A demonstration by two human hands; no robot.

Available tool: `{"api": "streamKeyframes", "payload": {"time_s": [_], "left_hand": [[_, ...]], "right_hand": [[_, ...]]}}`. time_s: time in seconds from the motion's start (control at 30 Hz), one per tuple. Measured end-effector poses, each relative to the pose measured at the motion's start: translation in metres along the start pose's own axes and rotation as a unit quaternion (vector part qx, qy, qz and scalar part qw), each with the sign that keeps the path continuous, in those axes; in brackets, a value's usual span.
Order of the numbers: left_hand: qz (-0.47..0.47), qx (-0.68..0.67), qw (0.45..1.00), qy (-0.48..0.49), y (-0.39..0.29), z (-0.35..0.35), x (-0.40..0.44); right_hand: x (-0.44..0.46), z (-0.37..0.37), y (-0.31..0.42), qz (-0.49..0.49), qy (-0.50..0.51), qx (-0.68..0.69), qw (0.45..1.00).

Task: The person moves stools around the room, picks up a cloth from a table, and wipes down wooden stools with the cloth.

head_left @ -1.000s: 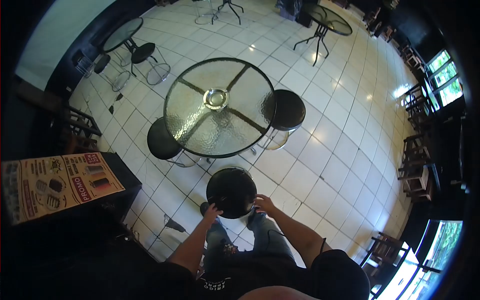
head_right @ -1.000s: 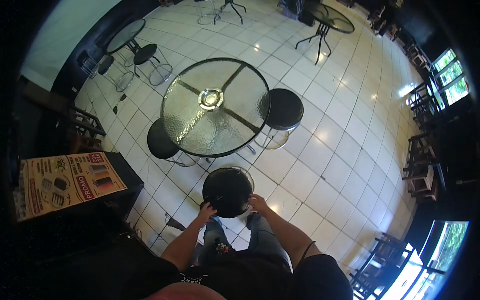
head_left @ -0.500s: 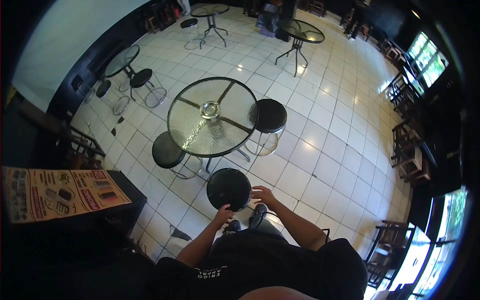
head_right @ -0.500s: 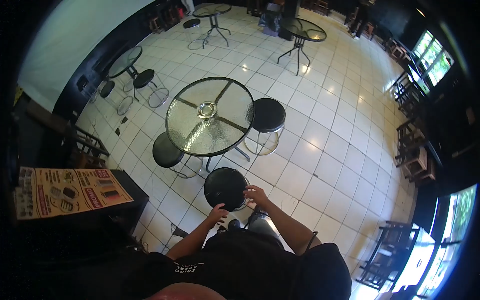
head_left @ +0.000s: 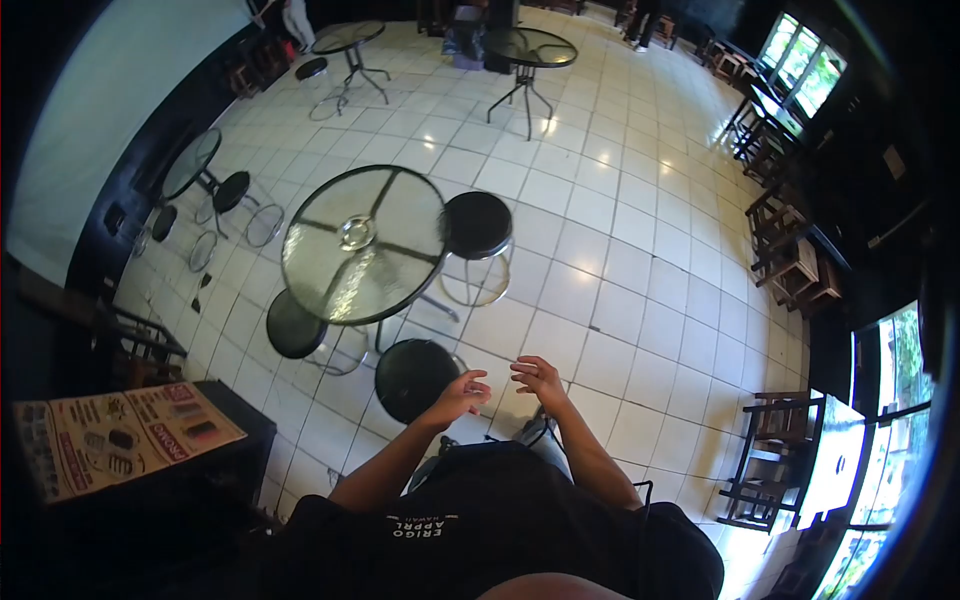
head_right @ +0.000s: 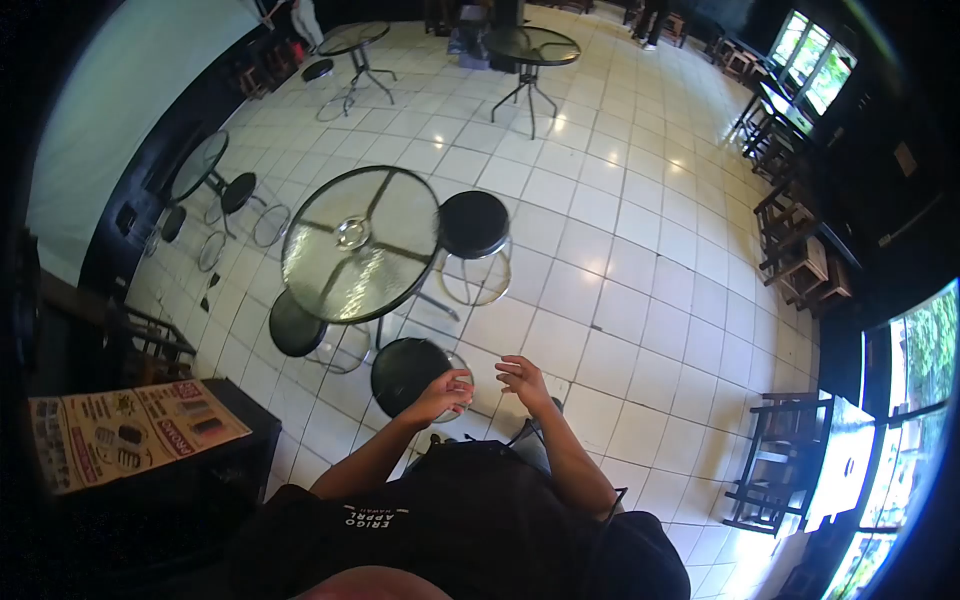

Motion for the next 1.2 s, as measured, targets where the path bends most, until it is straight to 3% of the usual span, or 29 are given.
{"api": "streamKeyframes", "payload": {"time_s": [0.17,0.3,0.47,0.63,0.87,0.97,1.07,1.2], "left_hand": [[0.031,0.005,0.998,0.056,-0.011,-0.099,0.081],[-0.004,0.035,0.993,0.112,-0.055,-0.192,0.140],[-0.032,0.051,0.992,0.113,-0.109,-0.241,0.193],[-0.049,0.073,0.993,0.081,-0.150,-0.216,0.248],[-0.050,0.021,0.998,0.022,-0.191,-0.161,0.345],[-0.047,0.061,0.997,-0.006,-0.229,-0.152,0.386],[-0.078,0.092,0.992,0.035,-0.290,-0.158,0.425],[-0.118,0.117,0.986,0.026,-0.350,-0.154,0.481]], "right_hand": [[-0.001,0.096,0.050,0.040,-0.019,0.010,0.999],[-0.010,0.175,0.113,0.084,-0.039,0.003,0.996],[-0.018,0.261,0.151,0.072,-0.127,-0.026,0.989],[0.017,0.304,0.173,0.057,-0.140,0.007,0.989],[0.141,0.342,0.208,0.047,-0.107,-0.008,0.993],[0.191,0.352,0.252,0.047,-0.111,-0.042,0.992],[0.239,0.357,0.311,0.102,-0.104,-0.057,0.988],[0.295,0.378,0.339,0.107,-0.098,-0.043,0.989]]}}
Point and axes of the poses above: each hand's wrist, its own x-axis towards the middle knuckle, its own z-axis out of the back of the hand, y = z × x, the point moved 10 cm from there along x, towards the middle knuckle, and after that the axes turned 3 degrees about z, right-handed, at the moved point
